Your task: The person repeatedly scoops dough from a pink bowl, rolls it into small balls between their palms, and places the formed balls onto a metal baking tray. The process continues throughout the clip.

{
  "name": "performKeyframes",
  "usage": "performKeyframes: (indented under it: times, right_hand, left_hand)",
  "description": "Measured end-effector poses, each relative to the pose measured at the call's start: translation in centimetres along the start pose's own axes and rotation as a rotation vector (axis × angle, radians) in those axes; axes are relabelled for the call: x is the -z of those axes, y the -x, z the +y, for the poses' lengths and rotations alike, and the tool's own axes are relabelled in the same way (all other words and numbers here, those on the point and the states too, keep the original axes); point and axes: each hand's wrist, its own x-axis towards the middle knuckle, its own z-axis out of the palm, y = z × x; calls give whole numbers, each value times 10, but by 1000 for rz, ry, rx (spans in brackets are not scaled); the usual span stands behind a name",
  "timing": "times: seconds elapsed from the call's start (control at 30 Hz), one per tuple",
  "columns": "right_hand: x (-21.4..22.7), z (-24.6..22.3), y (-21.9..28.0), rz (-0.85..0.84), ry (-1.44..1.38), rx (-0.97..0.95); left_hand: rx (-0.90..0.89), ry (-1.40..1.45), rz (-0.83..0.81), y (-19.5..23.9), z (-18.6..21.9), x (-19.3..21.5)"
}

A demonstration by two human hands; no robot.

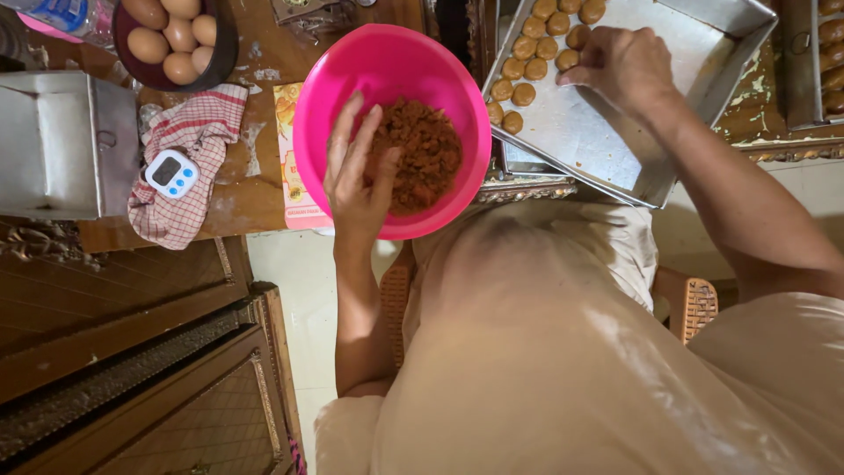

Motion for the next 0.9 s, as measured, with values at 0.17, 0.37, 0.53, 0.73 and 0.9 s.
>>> performKeyframes:
  times: [0.17,0.37,0.53,0.73,0.9]
  right_hand:
    - [1,19,-1,228,-200,252]
    - [18,-99,40,170,-344,922]
    - [-32,-152,23,114,42,1022]
    - [-85,-194,-12,2,301,1058]
    - [-100,-244,5,-148,138,1113]
  left_hand:
    - [184,-25,-62,6,-3,14]
    - [264,-215,65,13,-27,8]
    - [194,-340,134,24,-36,8]
    - [148,-405,142,35,-54,10]
    - [118,-389,160,40,-60,7]
